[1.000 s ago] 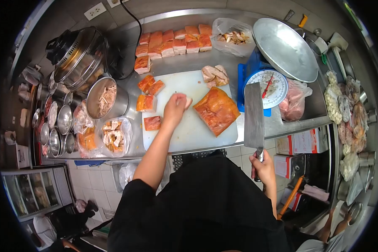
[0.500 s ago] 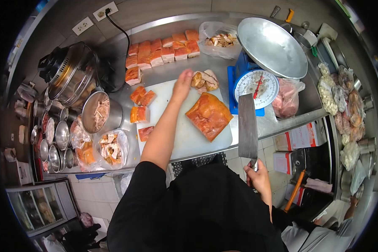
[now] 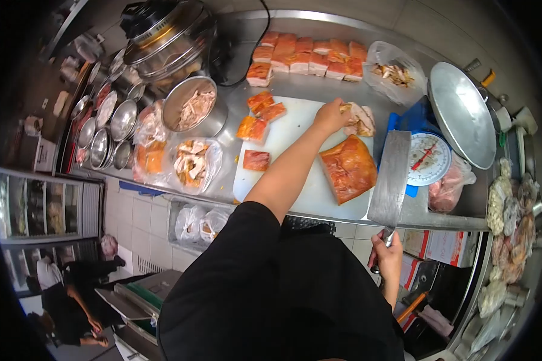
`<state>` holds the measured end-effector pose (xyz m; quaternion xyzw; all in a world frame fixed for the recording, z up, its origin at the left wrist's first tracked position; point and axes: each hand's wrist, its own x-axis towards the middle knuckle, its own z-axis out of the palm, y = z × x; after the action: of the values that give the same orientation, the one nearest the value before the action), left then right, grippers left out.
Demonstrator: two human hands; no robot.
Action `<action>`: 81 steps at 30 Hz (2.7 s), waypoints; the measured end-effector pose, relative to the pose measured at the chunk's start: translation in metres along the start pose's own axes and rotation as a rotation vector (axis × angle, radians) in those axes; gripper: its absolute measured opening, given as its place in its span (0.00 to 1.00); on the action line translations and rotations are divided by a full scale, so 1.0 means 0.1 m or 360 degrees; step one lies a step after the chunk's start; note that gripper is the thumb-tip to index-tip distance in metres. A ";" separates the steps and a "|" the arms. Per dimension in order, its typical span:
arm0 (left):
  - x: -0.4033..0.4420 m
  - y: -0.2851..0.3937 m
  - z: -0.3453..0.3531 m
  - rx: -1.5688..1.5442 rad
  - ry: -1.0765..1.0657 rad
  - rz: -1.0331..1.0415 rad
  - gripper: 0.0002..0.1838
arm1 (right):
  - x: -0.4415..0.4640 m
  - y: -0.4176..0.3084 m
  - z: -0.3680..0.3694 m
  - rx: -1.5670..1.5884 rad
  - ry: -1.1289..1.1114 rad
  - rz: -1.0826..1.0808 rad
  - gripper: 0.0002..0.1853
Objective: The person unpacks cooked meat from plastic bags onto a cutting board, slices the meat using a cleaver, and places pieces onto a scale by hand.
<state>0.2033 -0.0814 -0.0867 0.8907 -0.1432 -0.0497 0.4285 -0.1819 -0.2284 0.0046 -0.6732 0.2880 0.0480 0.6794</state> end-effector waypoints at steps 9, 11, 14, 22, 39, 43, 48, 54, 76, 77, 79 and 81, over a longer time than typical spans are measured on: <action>-1.82 -0.38 -0.60 0.0072 0.0207 0.0045 0.11 | -0.15 -0.26 -0.02 -0.0775 -0.0011 -0.0004 0.11; -2.02 -0.45 -0.62 0.0128 0.0148 0.0002 0.13 | -0.14 -0.34 0.03 -0.0963 -0.0091 -0.0039 0.13; -2.12 -0.52 -0.62 0.0116 0.0236 -0.0054 0.14 | -0.05 -0.37 0.18 -0.1244 -0.0227 -0.0080 0.20; -2.13 -0.36 -0.67 -0.0080 0.0378 -0.0199 0.12 | 0.00 -0.49 0.49 -0.1521 -0.0338 -0.0456 0.19; -2.31 -0.59 -0.51 -0.0151 0.0489 0.0048 0.05 | 0.37 -0.35 0.77 -0.1600 -0.0497 -0.0317 0.19; -2.49 -0.57 -0.63 -0.0260 0.0500 -0.0122 0.05 | 0.07 -0.64 0.76 -0.1302 -0.0309 -0.0727 0.18; -2.54 -0.61 -0.58 -0.0233 0.0515 -0.0054 0.06 | 0.32 -0.13 0.79 -0.1587 -0.0443 -0.0602 0.19; -2.51 -0.55 -0.60 -0.0001 0.0381 0.0008 0.10 | 0.37 -0.34 0.79 -0.1702 -0.0667 -0.0250 0.21; -2.38 -0.32 -0.97 0.0083 0.0842 0.0208 0.07 | -0.05 -0.11 0.08 -0.0532 -0.0250 -0.0005 0.11; -2.51 -0.29 -1.22 -0.0392 0.0905 0.0029 0.06 | -0.05 -0.17 0.09 -0.0547 -0.0277 -0.0009 0.12; -2.65 -0.69 -1.71 -0.0089 0.1070 -0.0166 0.05 | -0.01 -0.24 0.14 -0.0516 -0.0326 -0.0021 0.12; -2.71 -1.17 -2.16 0.0305 0.1215 -0.0241 0.10 | 0.06 -0.30 0.21 -0.0500 -0.0378 -0.0026 0.11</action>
<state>0.0150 0.2304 -0.0514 0.8892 0.0883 0.2671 0.3609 -0.1569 -0.2133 0.0268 -0.7629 0.1894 0.1659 0.5955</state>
